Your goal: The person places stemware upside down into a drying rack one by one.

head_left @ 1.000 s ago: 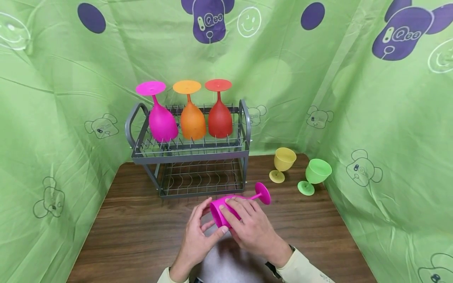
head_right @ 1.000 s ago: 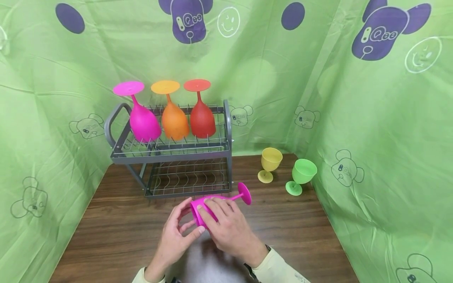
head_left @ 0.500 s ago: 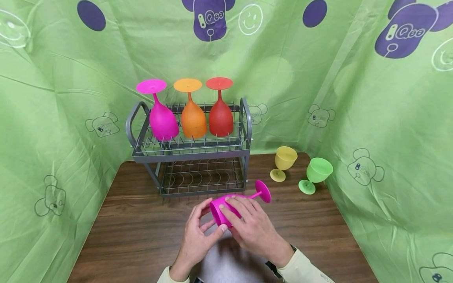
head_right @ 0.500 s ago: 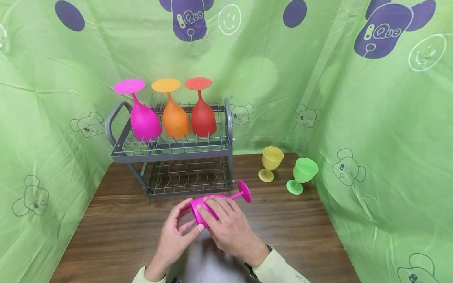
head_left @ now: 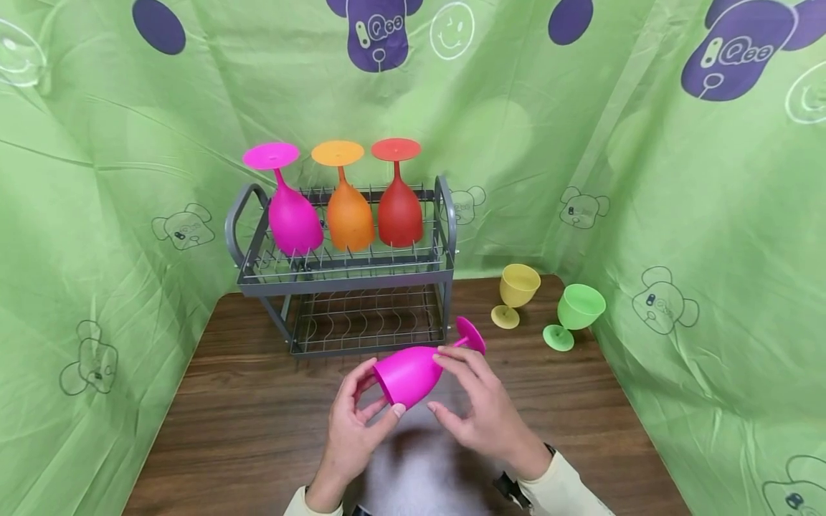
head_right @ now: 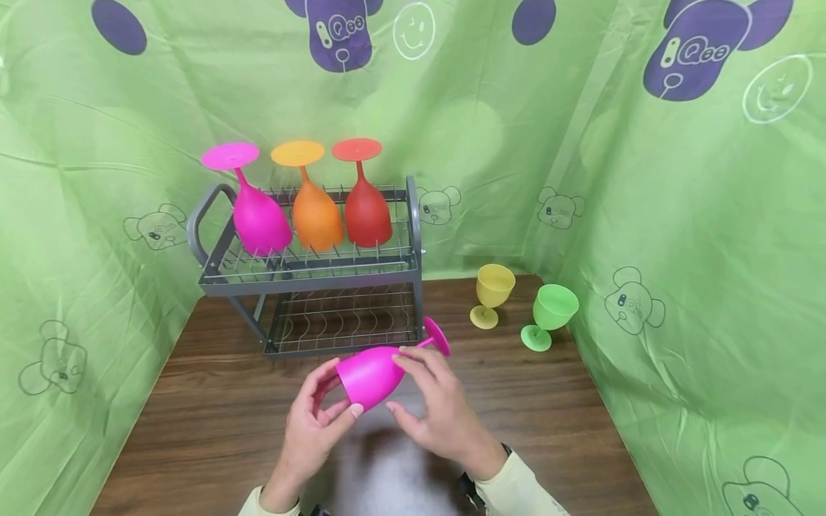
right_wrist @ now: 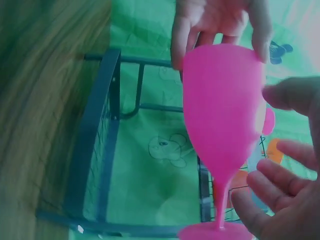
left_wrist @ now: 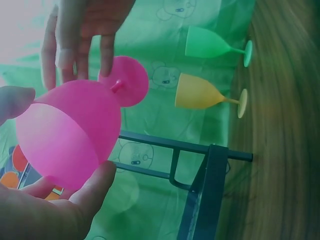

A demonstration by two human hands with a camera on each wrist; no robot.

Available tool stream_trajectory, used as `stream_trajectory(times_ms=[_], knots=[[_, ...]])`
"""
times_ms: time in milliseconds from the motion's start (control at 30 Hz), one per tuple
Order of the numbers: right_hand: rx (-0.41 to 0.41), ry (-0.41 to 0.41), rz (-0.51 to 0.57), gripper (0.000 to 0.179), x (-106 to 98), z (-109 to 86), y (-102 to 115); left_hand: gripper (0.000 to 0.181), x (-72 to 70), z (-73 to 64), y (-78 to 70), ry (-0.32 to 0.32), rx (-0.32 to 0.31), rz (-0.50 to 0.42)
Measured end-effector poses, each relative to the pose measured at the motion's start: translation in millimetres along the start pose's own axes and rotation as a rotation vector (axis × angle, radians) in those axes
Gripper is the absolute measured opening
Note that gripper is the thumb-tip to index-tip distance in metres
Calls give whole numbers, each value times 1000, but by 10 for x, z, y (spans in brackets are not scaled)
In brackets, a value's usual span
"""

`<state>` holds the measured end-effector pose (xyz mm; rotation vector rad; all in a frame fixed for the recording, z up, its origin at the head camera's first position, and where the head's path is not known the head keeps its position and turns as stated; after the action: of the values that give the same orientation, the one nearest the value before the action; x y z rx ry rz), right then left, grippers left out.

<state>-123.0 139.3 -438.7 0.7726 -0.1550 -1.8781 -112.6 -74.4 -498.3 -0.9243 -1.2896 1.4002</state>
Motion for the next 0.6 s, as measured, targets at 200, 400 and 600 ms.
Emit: stream_trajectory(times_ms=[200, 400, 600], knots=[[350, -86, 244, 60, -15, -117, -135, 78, -2, -3, 2, -13, -12, -46], [596, -142, 463, 55, 43, -229, -215, 78, 12, -7, -12, -23, -12, -121], [801, -139, 663, 60, 160, -327, -280, 77, 38, -19, -40, -5, 9, -210]])
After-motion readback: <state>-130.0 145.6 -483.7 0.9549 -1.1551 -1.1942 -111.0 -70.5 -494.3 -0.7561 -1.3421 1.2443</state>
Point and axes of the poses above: each hand's wrist, its own z-axis towards the middle knuckle, its own x-axis out of the palm, y = z × x, the point moved 6 cm from there along z, towards the middle knuckle, and after that the axes turned 11 degrees about -y, right-handed, at the moved point
